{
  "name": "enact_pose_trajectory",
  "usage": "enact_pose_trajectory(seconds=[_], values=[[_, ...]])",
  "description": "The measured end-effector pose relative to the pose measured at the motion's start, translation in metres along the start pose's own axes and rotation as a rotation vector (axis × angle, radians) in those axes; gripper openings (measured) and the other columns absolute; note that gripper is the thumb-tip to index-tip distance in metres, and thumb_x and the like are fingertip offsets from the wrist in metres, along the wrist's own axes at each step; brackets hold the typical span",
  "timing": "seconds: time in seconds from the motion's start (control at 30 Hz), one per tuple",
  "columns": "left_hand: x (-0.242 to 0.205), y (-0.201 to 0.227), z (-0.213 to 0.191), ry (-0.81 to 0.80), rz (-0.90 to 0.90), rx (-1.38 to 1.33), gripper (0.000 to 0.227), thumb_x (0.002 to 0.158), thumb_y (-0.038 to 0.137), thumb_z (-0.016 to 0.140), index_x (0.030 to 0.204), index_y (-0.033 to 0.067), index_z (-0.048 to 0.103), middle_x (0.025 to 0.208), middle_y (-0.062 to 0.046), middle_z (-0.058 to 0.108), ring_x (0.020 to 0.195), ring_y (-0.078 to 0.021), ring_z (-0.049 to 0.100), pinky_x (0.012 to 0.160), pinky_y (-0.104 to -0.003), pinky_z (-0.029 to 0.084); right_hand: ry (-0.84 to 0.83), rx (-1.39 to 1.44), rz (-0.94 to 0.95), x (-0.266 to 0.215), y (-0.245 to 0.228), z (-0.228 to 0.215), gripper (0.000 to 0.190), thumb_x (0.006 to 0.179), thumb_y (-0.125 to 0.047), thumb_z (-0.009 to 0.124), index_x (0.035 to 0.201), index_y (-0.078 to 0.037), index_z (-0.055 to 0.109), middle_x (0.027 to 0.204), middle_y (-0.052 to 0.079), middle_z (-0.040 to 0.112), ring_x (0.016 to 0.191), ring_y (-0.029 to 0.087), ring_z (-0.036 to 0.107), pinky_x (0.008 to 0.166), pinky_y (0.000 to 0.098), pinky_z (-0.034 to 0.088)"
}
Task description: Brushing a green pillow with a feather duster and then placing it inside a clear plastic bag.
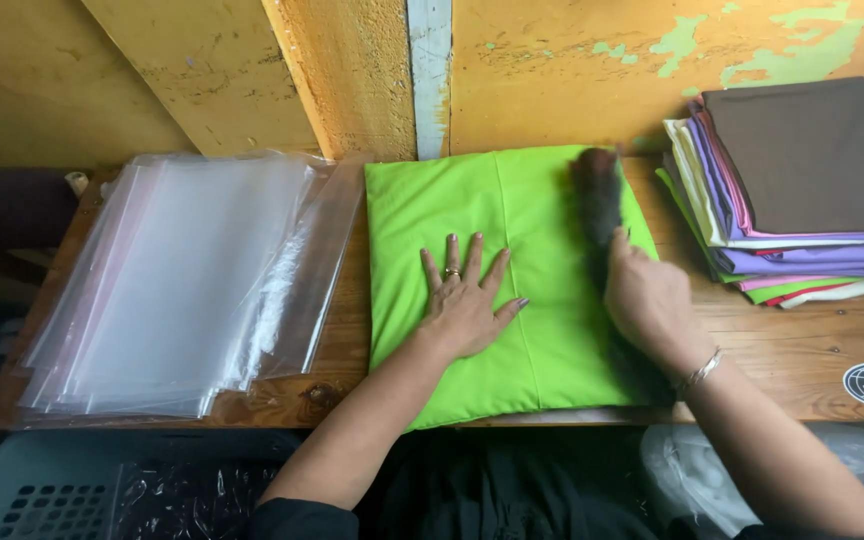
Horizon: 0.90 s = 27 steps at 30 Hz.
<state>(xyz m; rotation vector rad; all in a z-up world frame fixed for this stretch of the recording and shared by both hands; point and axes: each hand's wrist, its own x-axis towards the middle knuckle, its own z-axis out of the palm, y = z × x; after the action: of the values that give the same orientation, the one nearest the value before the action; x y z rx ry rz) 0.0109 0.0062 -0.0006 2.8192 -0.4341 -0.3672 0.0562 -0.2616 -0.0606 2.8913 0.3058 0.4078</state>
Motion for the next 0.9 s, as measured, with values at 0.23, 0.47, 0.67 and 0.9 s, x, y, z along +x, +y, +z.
enact_pose_trajectory(seconds=[0.23,0.47,0.67,0.9], values=[[0.004,-0.009,0.016,-0.059,-0.026,0.036,0.075,0.094,0.052,0.037,0.161,0.0186,0.029,0.169,-0.014,0.022,0.156,-0.0444,0.008,0.116,-0.073,-0.015,-0.04,0.194,-0.334,-0.05,-0.05,0.016,0.061,0.085,-0.012,0.043,0.145,-0.005,0.05,0.084,0.01,0.07,0.062,0.034,0.074,0.049,0.0487,0.059],[-0.01,0.005,-0.004,-0.057,-0.002,0.009,0.074,0.104,0.057,0.027,0.163,0.0145,0.02,0.169,-0.024,0.004,0.155,-0.0461,-0.002,0.117,-0.072,-0.008,-0.148,0.027,0.178,-0.023,0.052,0.047,0.056,0.092,-0.018,0.043,0.146,-0.01,0.058,0.089,0.014,0.075,0.076,0.038,0.077,0.064,0.0481,0.061],[-0.023,0.044,-0.003,-0.153,0.106,0.034,0.067,0.095,0.056,0.037,0.142,0.0103,0.049,0.146,-0.026,0.038,0.15,-0.0493,0.014,0.115,-0.076,-0.014,-0.13,0.153,-0.142,-0.073,-0.039,-0.014,0.069,0.084,-0.012,0.045,0.152,-0.015,0.046,0.087,0.009,0.07,0.07,0.033,0.075,0.06,0.0495,0.061],[-0.041,0.037,0.014,-0.159,0.242,0.016,0.076,0.101,0.059,0.028,0.161,0.0115,0.025,0.169,-0.023,0.008,0.155,-0.0454,-0.002,0.119,-0.07,-0.009,-0.135,-0.026,0.064,-0.003,0.057,0.058,0.033,0.1,-0.025,0.042,0.117,-0.012,0.067,0.077,0.008,0.071,0.067,0.034,0.076,0.054,0.0452,0.058]])
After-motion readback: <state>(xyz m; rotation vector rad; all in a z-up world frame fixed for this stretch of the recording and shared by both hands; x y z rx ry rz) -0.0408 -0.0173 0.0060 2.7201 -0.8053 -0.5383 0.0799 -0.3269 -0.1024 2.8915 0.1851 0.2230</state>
